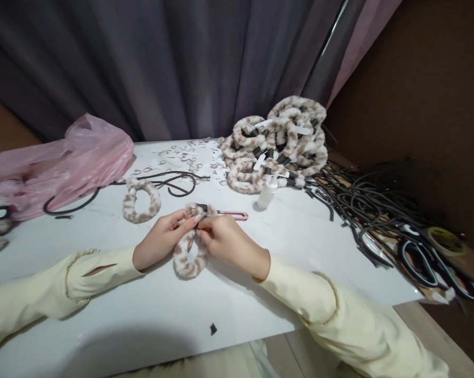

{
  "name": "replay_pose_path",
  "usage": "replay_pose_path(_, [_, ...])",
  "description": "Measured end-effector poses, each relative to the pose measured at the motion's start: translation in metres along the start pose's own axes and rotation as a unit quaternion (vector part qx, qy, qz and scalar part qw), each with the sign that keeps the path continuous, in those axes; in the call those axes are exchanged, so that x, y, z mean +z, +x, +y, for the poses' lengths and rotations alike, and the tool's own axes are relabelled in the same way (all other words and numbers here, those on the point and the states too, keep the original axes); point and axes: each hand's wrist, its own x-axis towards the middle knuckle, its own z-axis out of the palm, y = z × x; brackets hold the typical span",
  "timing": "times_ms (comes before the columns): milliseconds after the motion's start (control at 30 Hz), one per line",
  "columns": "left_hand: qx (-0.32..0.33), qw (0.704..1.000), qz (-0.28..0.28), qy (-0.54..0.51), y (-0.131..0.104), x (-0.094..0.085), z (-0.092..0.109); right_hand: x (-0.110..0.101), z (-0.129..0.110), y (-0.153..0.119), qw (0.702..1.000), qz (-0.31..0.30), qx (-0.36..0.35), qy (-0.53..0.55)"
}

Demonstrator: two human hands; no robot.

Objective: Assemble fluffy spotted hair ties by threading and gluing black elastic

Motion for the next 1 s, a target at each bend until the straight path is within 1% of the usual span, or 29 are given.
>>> replay_pose_path(100, [0.009,1.0,-0.001,0.008,0.004,-0.001,-0.001,0.005,0.006,0.002,0.989,0.06,-0.09,-0.104])
replay_pose_path(200, [0.018,1.0,0.006,0.004,0.007,-0.001,-0.003,0.01,0.015,0.002,0.968,0.087,-0.139,-0.188])
replay_pose_path(267, [0.011,1.0,0.006,-0.014,0.009,-0.001,-0.003,0.011,0.018,0.001,0.949,0.086,-0.156,-0.262])
replay_pose_path(333, [-0.001,0.998,-0.01,-0.056,0.011,-0.001,-0.003,0.01,0.019,0.0,0.929,0.072,-0.171,-0.321])
replay_pose_path(400, [-0.018,0.993,-0.032,-0.115,0.012,-0.001,-0.002,0.009,0.019,0.0,0.918,0.063,-0.182,-0.346])
replay_pose_path(433, [-0.027,0.988,-0.041,-0.146,0.013,-0.001,-0.002,0.009,0.019,0.0,0.92,0.065,-0.182,-0.341])
replay_pose_path(500, [-0.04,0.98,-0.048,-0.187,0.013,-0.002,0.001,0.009,0.019,0.002,0.938,0.085,-0.168,-0.291])
replay_pose_path(567, [-0.045,0.978,-0.042,-0.2,0.014,-0.004,0.004,0.008,0.018,0.005,0.961,0.123,-0.142,-0.204])
replay_pose_path(667, [-0.037,0.977,-0.014,-0.207,0.016,-0.008,0.009,0.0,0.009,0.005,0.978,0.18,-0.077,-0.069])
replay_pose_path(700, [-0.029,0.978,0.002,-0.208,0.018,-0.01,0.011,-0.003,0.005,0.004,0.983,0.177,-0.045,-0.025])
replay_pose_path(733, [-0.02,0.979,0.016,-0.204,0.019,-0.013,0.013,-0.006,0.0,0.003,0.988,0.151,-0.013,0.021])
replay_pose_path(800, [-0.006,0.981,0.039,-0.192,0.022,-0.017,0.019,-0.008,-0.006,0.0,0.994,0.054,0.029,0.096])
replay_pose_path(833, [-0.005,0.98,0.044,-0.192,0.023,-0.019,0.022,-0.008,-0.007,0.0,0.993,0.003,0.026,0.114])
replay_pose_path(867, [-0.011,0.979,0.04,-0.198,0.024,-0.021,0.027,-0.006,-0.007,0.002,0.993,-0.033,0.009,0.117])
replay_pose_path(900, [-0.021,0.978,0.024,-0.207,0.024,-0.023,0.031,-0.005,-0.005,0.005,0.993,-0.045,-0.011,0.108])
replay_pose_path(933, [-0.031,0.976,-0.001,-0.217,0.024,-0.024,0.036,-0.003,-0.001,0.011,0.994,-0.038,-0.032,0.094])
replay_pose_path(1000, [-0.049,0.97,-0.063,-0.228,0.023,-0.027,0.045,-0.003,0.009,0.027,0.997,0.015,-0.045,0.069])
